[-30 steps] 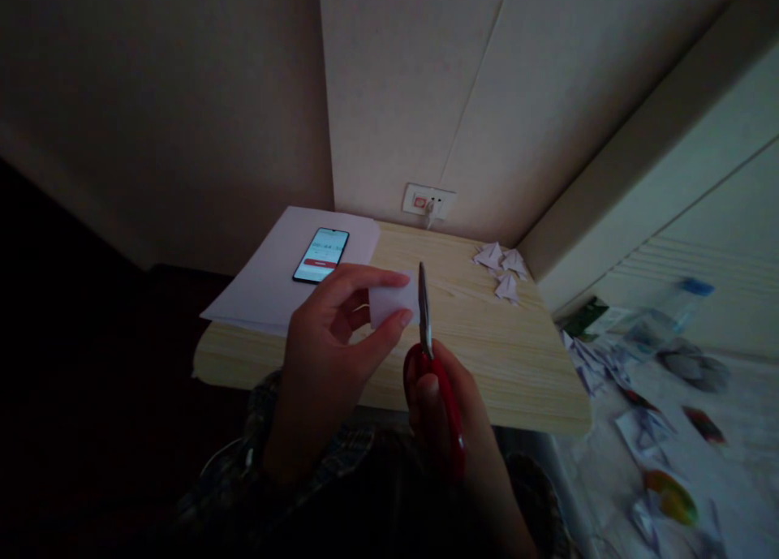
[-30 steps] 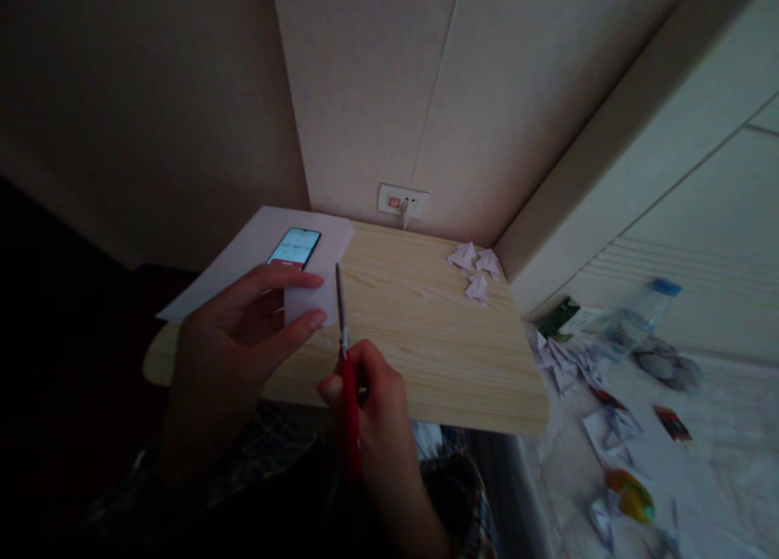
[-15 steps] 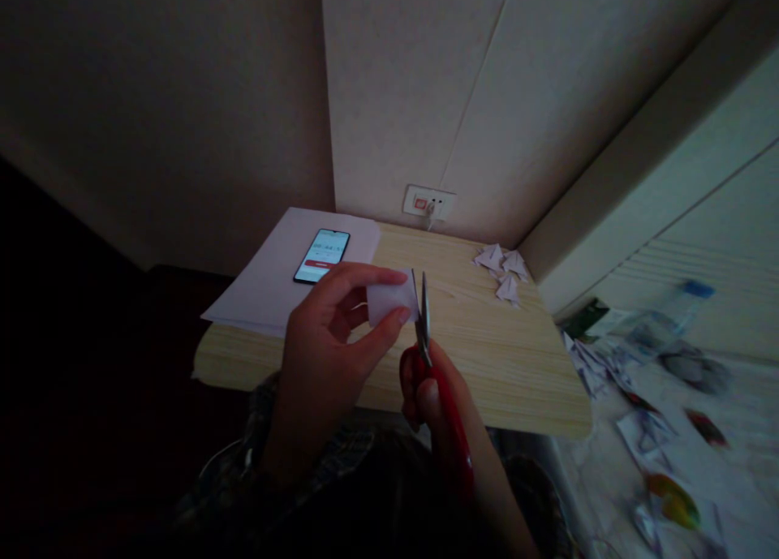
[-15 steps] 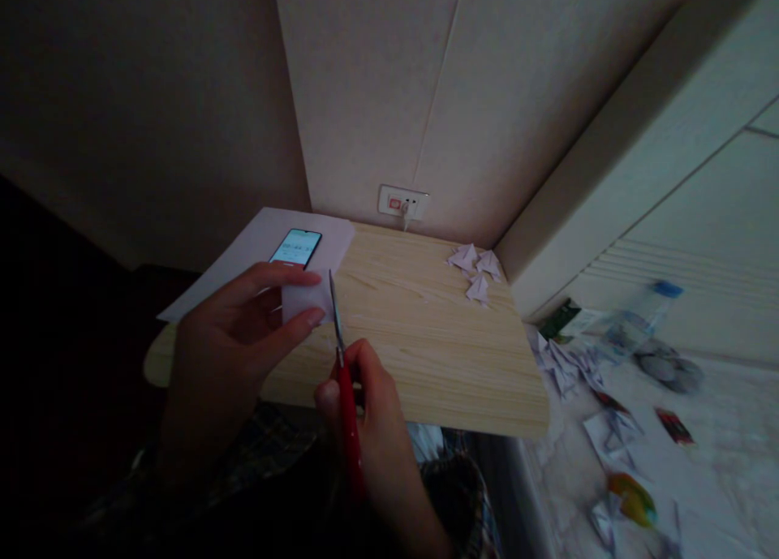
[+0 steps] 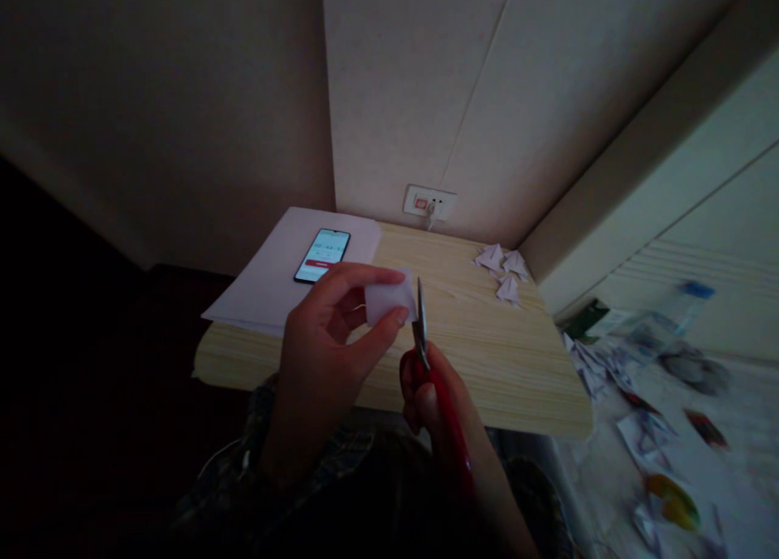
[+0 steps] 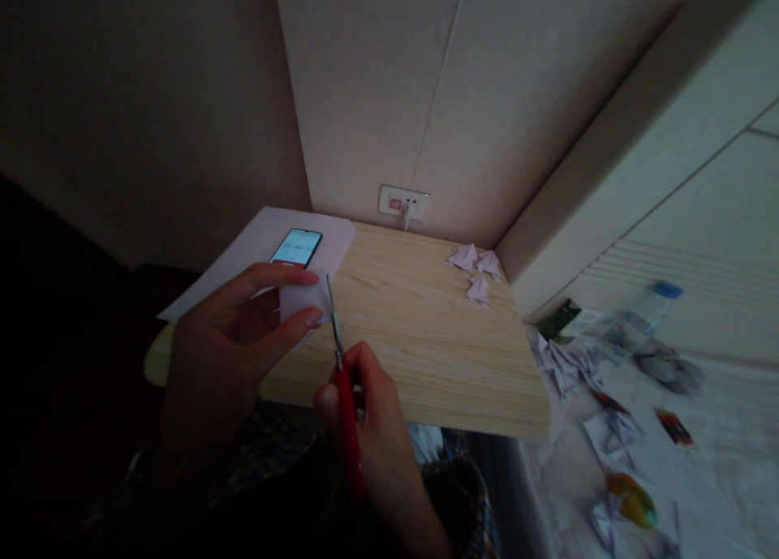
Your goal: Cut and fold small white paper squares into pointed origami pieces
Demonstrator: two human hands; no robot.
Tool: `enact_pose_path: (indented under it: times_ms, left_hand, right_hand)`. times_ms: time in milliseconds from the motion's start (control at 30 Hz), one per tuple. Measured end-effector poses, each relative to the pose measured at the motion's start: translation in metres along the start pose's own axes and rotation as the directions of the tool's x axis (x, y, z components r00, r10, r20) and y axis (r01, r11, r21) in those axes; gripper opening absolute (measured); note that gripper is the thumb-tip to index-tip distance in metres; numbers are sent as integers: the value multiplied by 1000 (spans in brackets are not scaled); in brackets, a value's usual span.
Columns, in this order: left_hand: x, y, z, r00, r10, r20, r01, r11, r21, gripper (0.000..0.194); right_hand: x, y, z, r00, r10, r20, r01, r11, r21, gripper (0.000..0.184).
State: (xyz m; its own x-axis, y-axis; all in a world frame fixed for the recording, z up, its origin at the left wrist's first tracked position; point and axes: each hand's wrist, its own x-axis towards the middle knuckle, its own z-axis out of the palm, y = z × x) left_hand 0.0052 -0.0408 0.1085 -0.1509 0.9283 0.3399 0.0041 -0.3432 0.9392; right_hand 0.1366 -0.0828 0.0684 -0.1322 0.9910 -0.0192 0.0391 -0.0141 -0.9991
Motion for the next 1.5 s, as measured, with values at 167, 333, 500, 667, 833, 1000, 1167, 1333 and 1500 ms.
enact_pose_path:
  times_ms: [167,333,500,667,833,1000,1167,1333,1500]
  left_hand:
    - [0,-2,1,1000,-2,15,3,999,-48,19]
    - [1,-2,2,999,14,30,-12,999,-52,21]
    - [1,-1,1,999,21,27,-20,999,-38,20]
    - [1,-1,2,999,35,24,-34,998,-57,24]
    - [1,0,2,1000,18,21,-17,999,-50,22]
    - [1,0,2,1000,14,22,-13,998,-57,21]
    - [1,-2,2,1000,13,13,-12,997,-76,20]
    - [0,-3,2,1000,7,16,-6,998,-56,19]
    - [1,-3,2,1000,12,17,-11,999,-36,20]
  right_hand:
    - [-1,0,1,999,-44,-1,44,999,-5,63]
    - [-1,1,1,999,-35,-13,35,999,-19,64]
    - [-1,2,1,999,-41,-31,40,999,-33,64]
    - [-1,5,1,996,-76,-51,74,997,-35,59]
    - [-3,1,2,999,-15,-36,13,999,-41,54]
    - [-2,4,2,998,-45,-50,43,998,-42,55]
    - [-2,4,3,997,-41,-64,39,998,-46,58]
    - [-3,-1,3,998,13,-55,-15,999,-36,57]
    - [0,11,0,995,-49,-88,49,999,-13,61]
